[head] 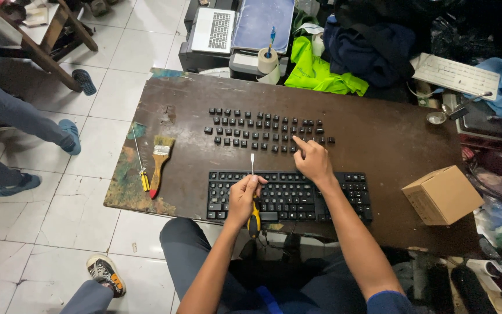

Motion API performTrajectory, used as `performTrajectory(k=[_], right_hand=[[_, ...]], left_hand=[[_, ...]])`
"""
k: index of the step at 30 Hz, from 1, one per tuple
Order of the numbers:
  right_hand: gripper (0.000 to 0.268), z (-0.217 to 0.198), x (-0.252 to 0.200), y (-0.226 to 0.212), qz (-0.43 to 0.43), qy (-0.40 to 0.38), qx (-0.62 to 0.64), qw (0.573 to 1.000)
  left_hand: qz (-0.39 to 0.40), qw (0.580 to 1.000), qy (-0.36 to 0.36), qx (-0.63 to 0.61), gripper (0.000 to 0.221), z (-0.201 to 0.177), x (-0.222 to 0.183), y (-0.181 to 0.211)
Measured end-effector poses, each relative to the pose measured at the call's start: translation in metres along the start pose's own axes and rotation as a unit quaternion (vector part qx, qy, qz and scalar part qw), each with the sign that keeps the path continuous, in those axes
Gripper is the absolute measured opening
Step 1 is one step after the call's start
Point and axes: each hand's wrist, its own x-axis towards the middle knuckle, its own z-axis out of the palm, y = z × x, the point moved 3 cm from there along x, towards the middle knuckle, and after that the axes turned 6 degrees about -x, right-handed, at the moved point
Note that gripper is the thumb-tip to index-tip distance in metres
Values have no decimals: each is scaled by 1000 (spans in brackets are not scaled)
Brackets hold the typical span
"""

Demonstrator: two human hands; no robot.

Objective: Disassembling a computer keyboard by removing keycaps and prying the frame apart using a screwdriver.

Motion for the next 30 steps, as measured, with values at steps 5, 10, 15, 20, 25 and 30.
performTrajectory(k=[5, 10, 15, 20, 25, 30], right_hand=[[43, 0, 0, 3, -11, 23, 22, 999], [41, -44, -28, -31, -55, 123, 129, 982], [60, -106, -112, -133, -35, -226, 309, 923], [53, -118, -140, -85, 73, -163, 287, 941], [44, -186, -143, -37, 91, -211, 87, 969], [41, -206, -131, -32, 19, -334, -78, 939]], left_hand=[[-3, 1000, 0, -3, 39, 1, -1, 3], [-14, 999, 25, -35, 39, 2, 1, -4], [30, 965, 143, -217, 51, 40, -11, 22], [124, 992, 16, 21, 28, 59, -25, 40], [142, 880, -144, 430, 34, 40, -40, -1], [147, 864, -159, 454, 25, 40, -40, -9]])
